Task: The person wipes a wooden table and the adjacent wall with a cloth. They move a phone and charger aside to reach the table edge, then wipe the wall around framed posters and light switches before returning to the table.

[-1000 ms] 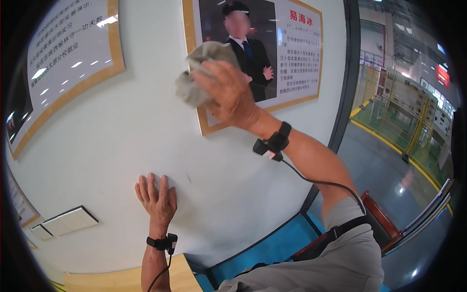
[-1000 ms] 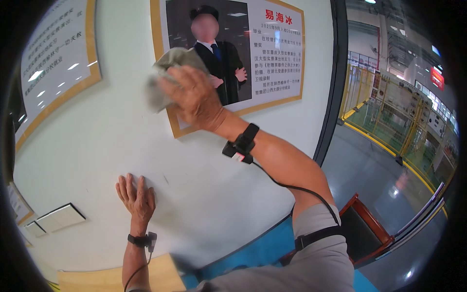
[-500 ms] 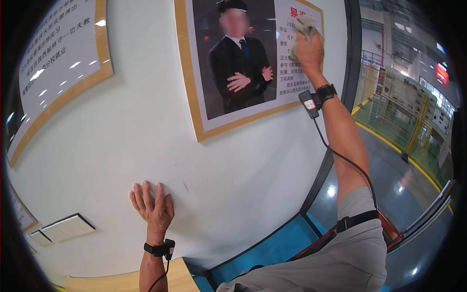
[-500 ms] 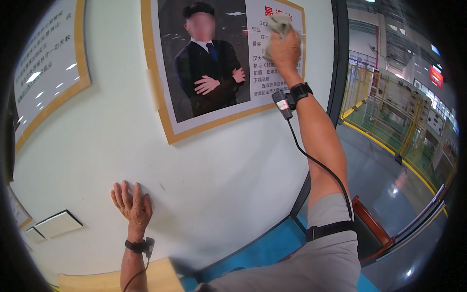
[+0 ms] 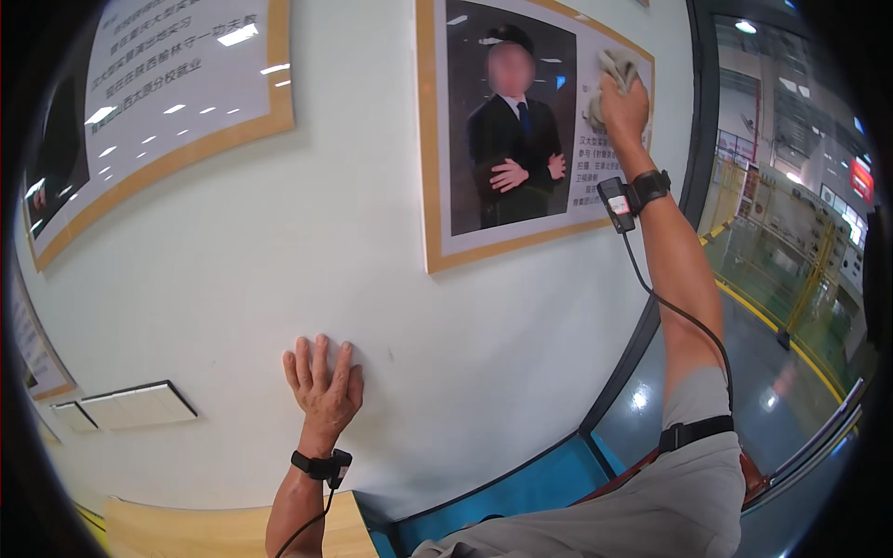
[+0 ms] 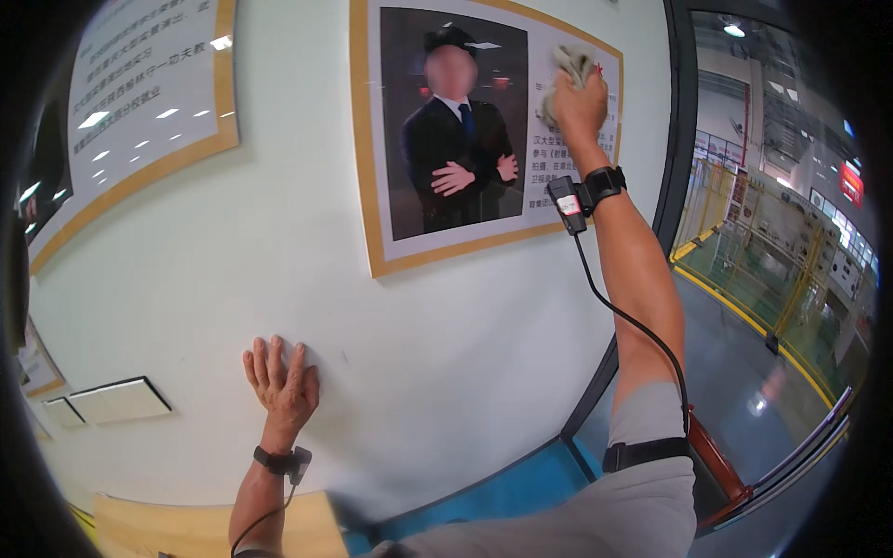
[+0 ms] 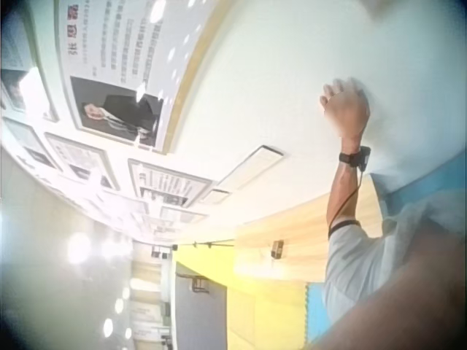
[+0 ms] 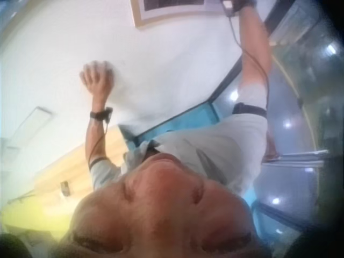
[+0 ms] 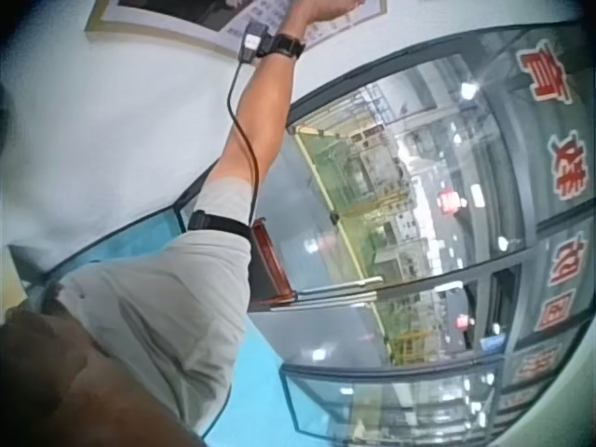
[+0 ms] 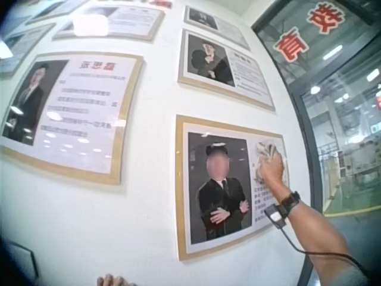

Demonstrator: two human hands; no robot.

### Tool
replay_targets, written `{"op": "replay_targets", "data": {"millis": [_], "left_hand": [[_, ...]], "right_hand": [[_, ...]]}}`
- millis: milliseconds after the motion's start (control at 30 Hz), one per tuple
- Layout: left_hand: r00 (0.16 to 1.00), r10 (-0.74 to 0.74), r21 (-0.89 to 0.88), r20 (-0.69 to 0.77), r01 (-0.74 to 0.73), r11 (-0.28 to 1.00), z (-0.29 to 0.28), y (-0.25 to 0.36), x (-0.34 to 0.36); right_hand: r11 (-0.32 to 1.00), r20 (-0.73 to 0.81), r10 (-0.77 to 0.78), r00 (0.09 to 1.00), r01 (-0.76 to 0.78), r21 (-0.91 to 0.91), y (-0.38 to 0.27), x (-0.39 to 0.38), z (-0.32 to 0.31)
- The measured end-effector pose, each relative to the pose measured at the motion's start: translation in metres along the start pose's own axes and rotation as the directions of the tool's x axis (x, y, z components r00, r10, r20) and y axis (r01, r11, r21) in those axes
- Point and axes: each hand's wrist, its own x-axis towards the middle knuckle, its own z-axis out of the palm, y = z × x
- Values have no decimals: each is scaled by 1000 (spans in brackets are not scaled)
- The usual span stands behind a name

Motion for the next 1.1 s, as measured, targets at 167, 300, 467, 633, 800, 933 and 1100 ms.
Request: {"op": "replay_targets", "data": {"millis": [167, 300, 467, 633, 800, 933, 1100], "left_hand": [[1000, -24, -9, 5, 24, 1000, -3, 1, 2], [999, -35, -27, 3, 35, 999, -1, 4, 2], [999, -45, -30, 22, 46, 998, -8, -1, 0], [999, -46, -57, -2, 45, 997, 0, 5, 2], [999, -39, -52, -7, 38, 998, -2, 0, 0], [999, -37, -64, -1, 37, 997, -4, 1, 2], [999, -40, -83, -1, 40, 996, -4, 3, 3]], "right_hand": [[923, -54, -362, 931, 366, 121, -98, -26, 11], [814, -106, -523, 846, 533, 232, -148, -68, 7], [627, -46, -714, 698, 668, 402, -209, -146, -10], [444, 101, -888, 448, 781, 438, -215, -195, -37], [413, 117, -906, 406, 793, 448, -229, -196, -33], [497, 57, -853, 518, 775, 391, -257, -155, -9], [604, 7, -772, 635, 731, 318, -303, -106, 17]]}}
